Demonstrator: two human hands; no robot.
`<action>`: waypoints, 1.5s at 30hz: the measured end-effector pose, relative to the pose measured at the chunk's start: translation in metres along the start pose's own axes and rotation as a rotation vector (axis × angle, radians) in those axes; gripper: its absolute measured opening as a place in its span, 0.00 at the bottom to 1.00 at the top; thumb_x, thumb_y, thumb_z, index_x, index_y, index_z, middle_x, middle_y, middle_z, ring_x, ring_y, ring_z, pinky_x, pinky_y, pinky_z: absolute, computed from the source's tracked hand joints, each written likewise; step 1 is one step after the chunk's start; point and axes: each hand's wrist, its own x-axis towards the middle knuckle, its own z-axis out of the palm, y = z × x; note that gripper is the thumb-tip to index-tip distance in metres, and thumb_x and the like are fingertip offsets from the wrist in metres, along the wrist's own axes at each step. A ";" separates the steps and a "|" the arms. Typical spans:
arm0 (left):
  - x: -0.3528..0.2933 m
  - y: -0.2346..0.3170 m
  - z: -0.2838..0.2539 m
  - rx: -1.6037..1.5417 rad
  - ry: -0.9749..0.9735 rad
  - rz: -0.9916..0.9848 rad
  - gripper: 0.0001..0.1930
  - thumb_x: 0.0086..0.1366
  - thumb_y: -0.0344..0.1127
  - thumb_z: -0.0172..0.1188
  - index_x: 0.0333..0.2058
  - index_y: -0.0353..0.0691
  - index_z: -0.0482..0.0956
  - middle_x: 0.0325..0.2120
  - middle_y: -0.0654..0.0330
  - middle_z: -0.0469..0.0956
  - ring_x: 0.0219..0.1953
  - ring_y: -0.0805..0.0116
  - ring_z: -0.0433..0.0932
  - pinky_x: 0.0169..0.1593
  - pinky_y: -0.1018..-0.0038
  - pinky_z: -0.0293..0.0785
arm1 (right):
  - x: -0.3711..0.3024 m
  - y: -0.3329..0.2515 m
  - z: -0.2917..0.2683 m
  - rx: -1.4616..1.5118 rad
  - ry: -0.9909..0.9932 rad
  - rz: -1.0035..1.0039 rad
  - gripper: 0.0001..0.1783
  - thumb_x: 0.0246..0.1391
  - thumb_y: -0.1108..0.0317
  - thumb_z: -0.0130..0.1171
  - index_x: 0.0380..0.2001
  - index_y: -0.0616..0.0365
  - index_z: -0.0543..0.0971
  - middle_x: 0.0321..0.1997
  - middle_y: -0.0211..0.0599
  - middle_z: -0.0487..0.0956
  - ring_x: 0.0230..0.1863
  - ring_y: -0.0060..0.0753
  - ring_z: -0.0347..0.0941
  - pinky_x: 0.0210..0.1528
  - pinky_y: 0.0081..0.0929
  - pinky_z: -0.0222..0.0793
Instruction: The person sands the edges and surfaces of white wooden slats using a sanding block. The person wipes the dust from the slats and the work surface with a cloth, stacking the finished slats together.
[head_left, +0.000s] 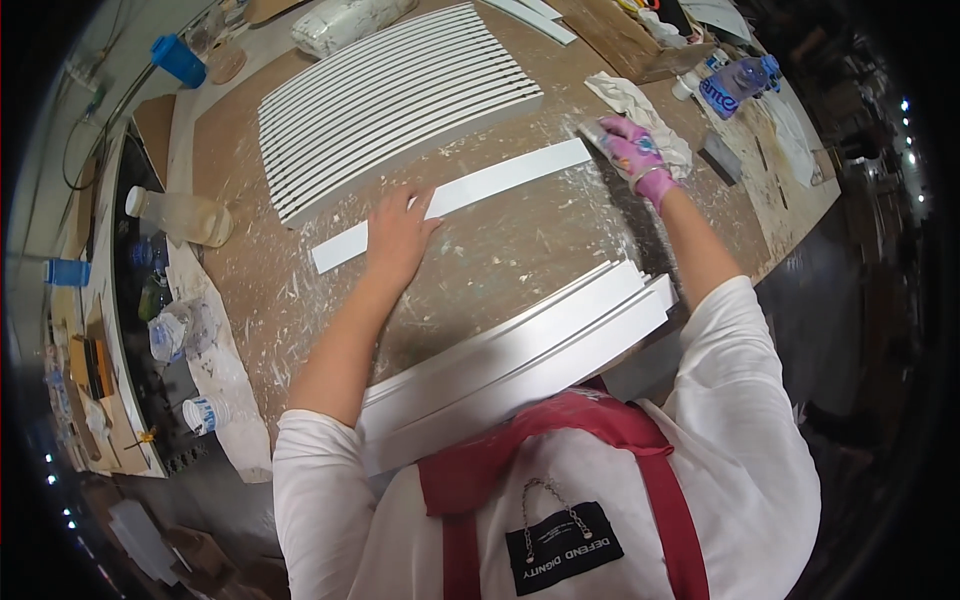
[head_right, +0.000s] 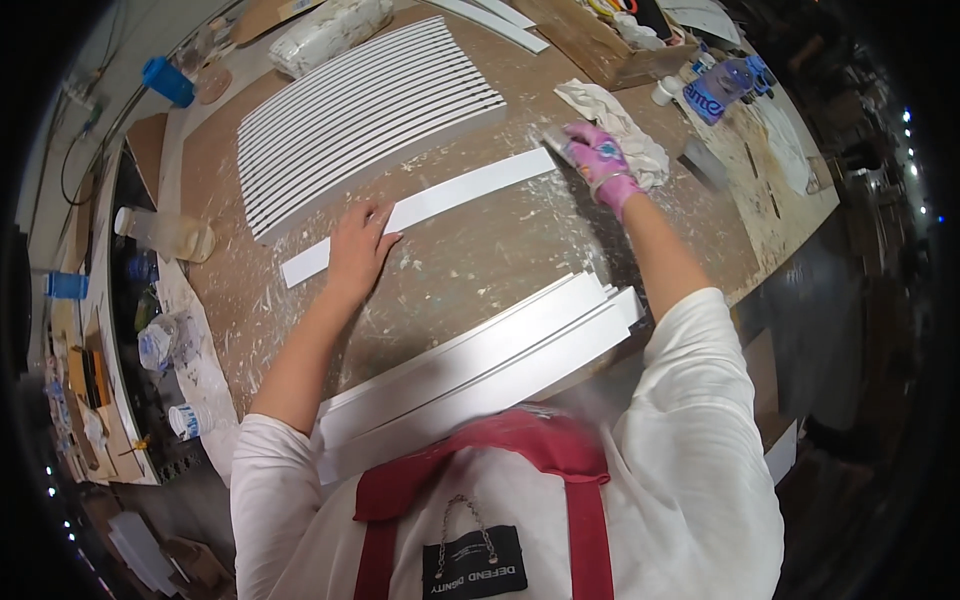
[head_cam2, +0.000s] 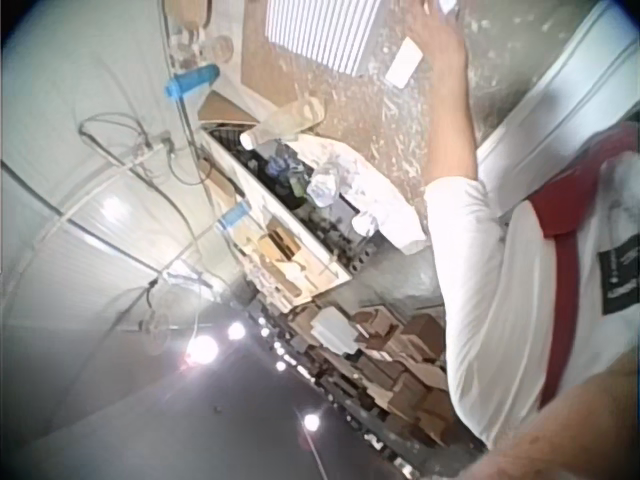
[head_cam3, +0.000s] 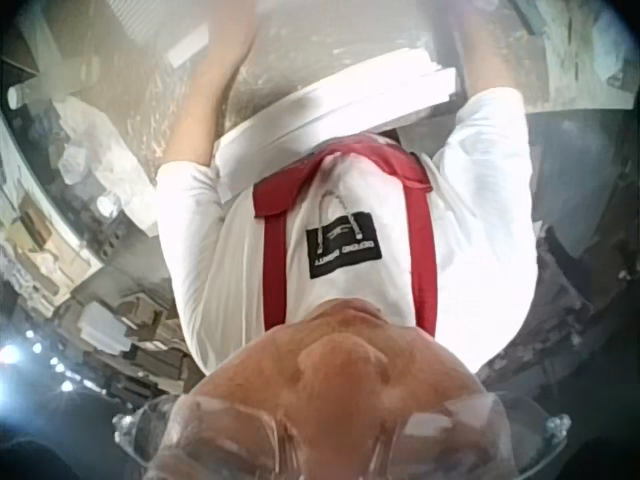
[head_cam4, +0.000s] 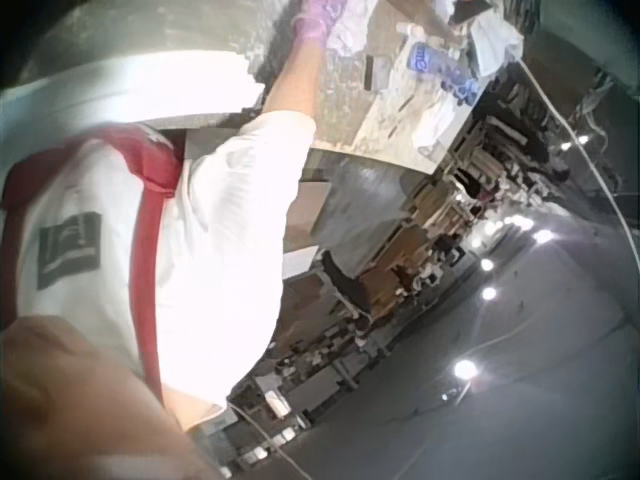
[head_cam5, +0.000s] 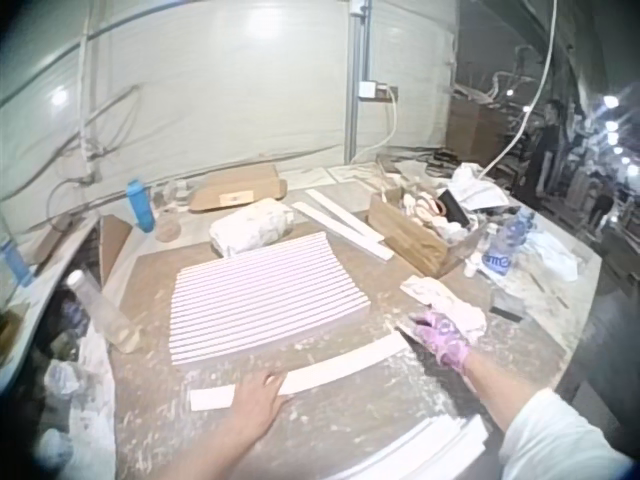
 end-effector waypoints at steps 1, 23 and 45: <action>-0.003 -0.003 -0.001 0.018 0.002 -0.018 0.22 0.57 0.41 0.61 0.50 0.41 0.74 0.46 0.53 0.71 0.47 0.51 0.70 0.49 0.60 0.67 | -0.002 -0.024 0.008 0.016 -0.075 0.131 0.21 0.51 0.64 0.56 0.48 0.61 0.75 0.43 0.36 0.78 0.41 0.27 0.72 0.45 0.22 0.67; -0.015 -0.011 0.031 -0.113 -0.046 -0.037 0.19 0.64 0.39 0.48 0.53 0.44 0.68 0.53 0.49 0.65 0.55 0.49 0.64 0.60 0.59 0.59 | 0.021 -0.305 0.302 -0.353 -0.826 -0.938 0.12 0.47 0.67 0.55 0.37 0.52 0.78 0.37 0.39 0.78 0.41 0.47 0.75 0.41 0.38 0.73; -0.068 0.048 -0.101 -0.559 -0.571 -0.403 0.15 0.62 0.34 0.56 0.47 0.37 0.76 0.36 0.48 0.79 0.40 0.57 0.79 0.45 0.68 0.72 | -0.071 -0.094 -0.057 0.510 0.096 0.142 0.19 0.55 0.69 0.55 0.50 0.64 0.74 0.49 0.33 0.76 0.49 0.23 0.71 0.52 0.20 0.65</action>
